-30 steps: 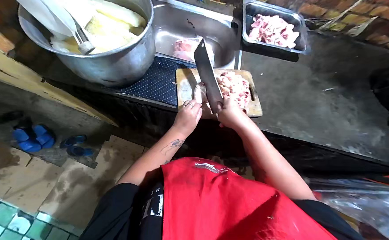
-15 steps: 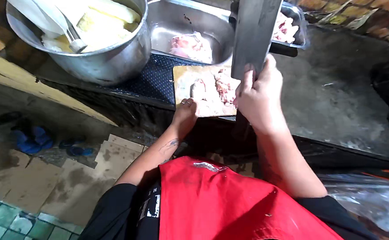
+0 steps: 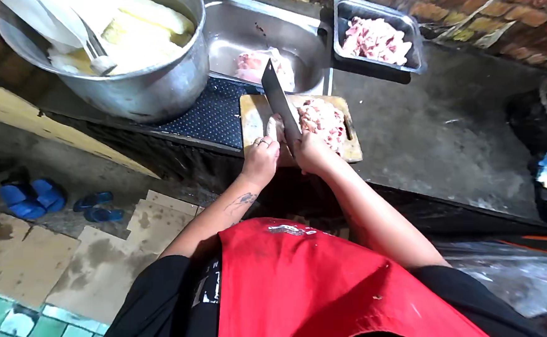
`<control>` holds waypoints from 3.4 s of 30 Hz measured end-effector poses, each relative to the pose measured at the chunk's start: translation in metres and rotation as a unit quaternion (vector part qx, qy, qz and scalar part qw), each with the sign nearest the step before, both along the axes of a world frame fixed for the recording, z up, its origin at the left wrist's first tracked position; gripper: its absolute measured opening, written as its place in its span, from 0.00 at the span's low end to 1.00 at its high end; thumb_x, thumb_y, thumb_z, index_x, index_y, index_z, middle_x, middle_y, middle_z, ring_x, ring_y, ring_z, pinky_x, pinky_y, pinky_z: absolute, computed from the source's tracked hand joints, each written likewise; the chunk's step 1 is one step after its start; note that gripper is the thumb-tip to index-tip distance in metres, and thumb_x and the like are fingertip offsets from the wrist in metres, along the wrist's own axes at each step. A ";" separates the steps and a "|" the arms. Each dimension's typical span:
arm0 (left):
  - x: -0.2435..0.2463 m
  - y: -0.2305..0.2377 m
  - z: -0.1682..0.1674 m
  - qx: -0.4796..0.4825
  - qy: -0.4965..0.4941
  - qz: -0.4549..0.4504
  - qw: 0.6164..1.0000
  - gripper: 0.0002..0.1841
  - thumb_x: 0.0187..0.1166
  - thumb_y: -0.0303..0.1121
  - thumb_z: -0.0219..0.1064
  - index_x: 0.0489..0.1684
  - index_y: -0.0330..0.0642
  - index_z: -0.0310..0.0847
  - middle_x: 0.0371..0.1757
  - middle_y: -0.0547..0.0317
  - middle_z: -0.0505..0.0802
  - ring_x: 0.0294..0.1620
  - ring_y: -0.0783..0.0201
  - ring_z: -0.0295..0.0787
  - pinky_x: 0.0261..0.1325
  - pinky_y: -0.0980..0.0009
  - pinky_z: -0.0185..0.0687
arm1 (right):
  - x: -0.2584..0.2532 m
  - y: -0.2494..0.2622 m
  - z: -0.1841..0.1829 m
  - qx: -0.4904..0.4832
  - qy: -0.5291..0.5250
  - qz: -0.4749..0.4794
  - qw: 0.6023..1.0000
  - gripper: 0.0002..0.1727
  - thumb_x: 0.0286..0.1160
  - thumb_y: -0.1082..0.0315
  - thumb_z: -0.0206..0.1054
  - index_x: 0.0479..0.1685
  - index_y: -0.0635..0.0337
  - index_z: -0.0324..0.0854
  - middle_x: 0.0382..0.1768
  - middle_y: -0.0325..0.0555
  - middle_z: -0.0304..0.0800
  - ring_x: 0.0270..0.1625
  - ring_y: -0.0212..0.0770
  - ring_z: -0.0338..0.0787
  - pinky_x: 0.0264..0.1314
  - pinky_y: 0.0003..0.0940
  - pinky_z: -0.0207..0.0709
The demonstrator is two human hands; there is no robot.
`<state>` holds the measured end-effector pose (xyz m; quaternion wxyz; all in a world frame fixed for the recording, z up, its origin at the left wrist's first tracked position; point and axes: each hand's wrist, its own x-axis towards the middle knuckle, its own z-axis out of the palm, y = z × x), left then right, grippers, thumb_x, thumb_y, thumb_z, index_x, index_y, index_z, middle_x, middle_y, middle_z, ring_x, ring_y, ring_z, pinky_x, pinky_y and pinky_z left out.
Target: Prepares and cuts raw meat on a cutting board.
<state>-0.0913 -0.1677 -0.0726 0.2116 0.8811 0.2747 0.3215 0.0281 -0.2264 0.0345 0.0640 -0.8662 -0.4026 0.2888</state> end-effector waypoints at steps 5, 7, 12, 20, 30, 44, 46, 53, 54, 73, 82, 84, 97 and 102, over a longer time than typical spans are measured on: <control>0.005 -0.002 0.011 -0.023 0.027 0.027 0.999 0.09 0.75 0.13 0.60 0.36 0.28 0.87 0.53 0.38 0.93 0.62 0.41 0.91 0.66 0.49 0.84 | 0.013 0.037 -0.004 0.028 -0.018 0.024 0.999 0.18 0.91 0.61 0.52 0.61 0.68 0.76 0.49 0.64 0.88 0.50 0.60 0.92 0.51 0.60 0.84; 0.006 -0.002 0.009 -0.026 0.036 0.037 0.998 0.07 0.77 0.17 0.62 0.37 0.30 0.88 0.51 0.38 0.92 0.60 0.41 0.90 0.65 0.49 0.85 | 0.011 0.021 -0.004 0.024 -0.003 0.014 1.000 0.17 0.92 0.60 0.51 0.61 0.66 0.74 0.40 0.59 0.87 0.35 0.53 0.92 0.38 0.53 0.86; 0.009 -0.001 0.000 0.006 0.005 0.051 0.999 0.07 0.77 0.27 0.68 0.32 0.33 0.89 0.45 0.41 0.93 0.55 0.42 0.92 0.59 0.52 0.87 | 0.007 -0.021 -0.007 -0.009 0.008 -0.006 1.000 0.18 0.95 0.59 0.49 0.58 0.66 0.75 0.31 0.57 0.86 0.24 0.50 0.89 0.31 0.51 0.87; 0.002 -0.005 0.013 -0.017 0.041 0.039 0.998 0.06 0.73 0.14 0.63 0.34 0.28 0.87 0.49 0.37 0.92 0.60 0.39 0.90 0.63 0.49 0.85 | 0.014 0.066 -0.001 0.036 -0.042 0.039 0.998 0.18 0.83 0.63 0.63 0.61 0.67 0.77 0.55 0.65 0.88 0.62 0.63 0.89 0.61 0.65 0.80; -0.003 -0.005 -0.007 0.039 -0.015 0.040 0.998 0.08 0.80 0.27 0.66 0.35 0.33 0.89 0.49 0.41 0.94 0.60 0.43 0.92 0.64 0.54 0.87 | 0.034 -0.013 -0.001 0.035 -0.008 -0.043 0.998 0.19 0.94 0.61 0.51 0.70 0.65 0.74 0.37 0.61 0.88 0.27 0.51 0.90 0.34 0.51 0.87; -0.015 0.001 -0.029 0.077 -0.129 -0.014 0.989 0.08 0.78 0.22 0.67 0.45 0.30 0.92 0.52 0.38 0.95 0.59 0.43 0.94 0.65 0.55 0.88 | -0.018 -0.019 -0.008 0.107 -0.066 0.031 0.992 0.19 0.94 0.59 0.51 0.64 0.65 0.78 0.47 0.63 0.90 0.53 0.64 0.92 0.55 0.66 0.82; -0.015 0.000 -0.027 0.073 -0.127 -0.014 0.989 0.08 0.78 0.20 0.66 0.44 0.29 0.92 0.52 0.38 0.95 0.59 0.42 0.94 0.65 0.54 0.88 | -0.018 -0.019 -0.006 0.107 -0.077 0.026 0.991 0.19 0.94 0.59 0.51 0.62 0.64 0.79 0.42 0.62 0.90 0.50 0.64 0.92 0.51 0.65 0.82; -0.017 0.000 -0.026 0.036 -0.106 -0.028 0.993 0.08 0.81 0.28 0.68 0.46 0.33 0.92 0.52 0.42 0.95 0.60 0.45 0.93 0.66 0.54 0.87 | -0.025 -0.030 0.051 0.382 -0.172 0.045 0.907 0.15 0.90 0.63 0.53 0.59 0.66 0.76 0.31 0.52 0.85 0.31 0.50 0.89 0.36 0.52 0.83; -0.017 0.000 -0.024 0.030 -0.089 -0.026 0.995 0.09 0.81 0.28 0.67 0.47 0.34 0.92 0.53 0.43 0.95 0.61 0.46 0.92 0.67 0.54 0.86 | -0.023 -0.028 0.050 0.415 -0.183 0.046 0.890 0.14 0.90 0.63 0.53 0.57 0.65 0.76 0.29 0.48 0.84 0.27 0.45 0.87 0.33 0.47 0.83; -0.011 0.000 -0.029 0.061 -0.163 0.004 0.985 0.07 0.79 0.25 0.69 0.41 0.32 0.94 0.48 0.41 0.96 0.57 0.46 0.94 0.65 0.58 0.87 | 0.008 -0.024 0.014 0.159 0.037 -0.015 0.987 0.21 0.97 0.58 0.49 0.69 0.67 0.74 0.26 0.53 0.86 0.21 0.45 0.89 0.30 0.45 0.88; -0.012 -0.001 -0.030 0.058 -0.151 0.000 0.987 0.07 0.78 0.25 0.69 0.40 0.31 0.93 0.48 0.41 0.96 0.57 0.45 0.94 0.65 0.57 0.87 | -0.014 -0.025 0.019 0.132 -0.024 0.010 0.991 0.16 0.91 0.63 0.55 0.62 0.69 0.75 0.36 0.61 0.87 0.34 0.56 0.91 0.41 0.59 0.85; -0.009 -0.001 -0.030 0.065 -0.161 0.004 0.985 0.08 0.78 0.26 0.69 0.43 0.31 0.93 0.49 0.43 0.96 0.56 0.47 0.94 0.66 0.58 0.87 | -0.009 -0.019 -0.004 0.022 0.013 0.006 1.000 0.17 0.93 0.59 0.53 0.57 0.66 0.76 0.32 0.57 0.86 0.25 0.50 0.89 0.31 0.51 0.86; -0.011 -0.006 -0.012 0.017 -0.081 0.029 0.996 0.06 0.70 0.13 0.63 0.27 0.26 0.82 0.48 0.35 0.93 0.58 0.40 0.92 0.63 0.51 0.87 | 0.000 0.054 -0.003 0.049 -0.010 0.065 0.997 0.16 0.85 0.61 0.60 0.54 0.68 0.80 0.51 0.65 0.88 0.57 0.63 0.90 0.57 0.66 0.80; -0.020 -0.001 -0.012 0.028 -0.097 0.049 0.994 0.06 0.67 0.24 0.73 0.39 0.34 0.91 0.49 0.44 0.95 0.54 0.50 0.95 0.59 0.56 0.91 | 0.004 -0.001 -0.008 0.039 0.051 0.023 0.998 0.17 0.91 0.61 0.55 0.59 0.68 0.77 0.33 0.59 0.86 0.23 0.50 0.89 0.29 0.50 0.87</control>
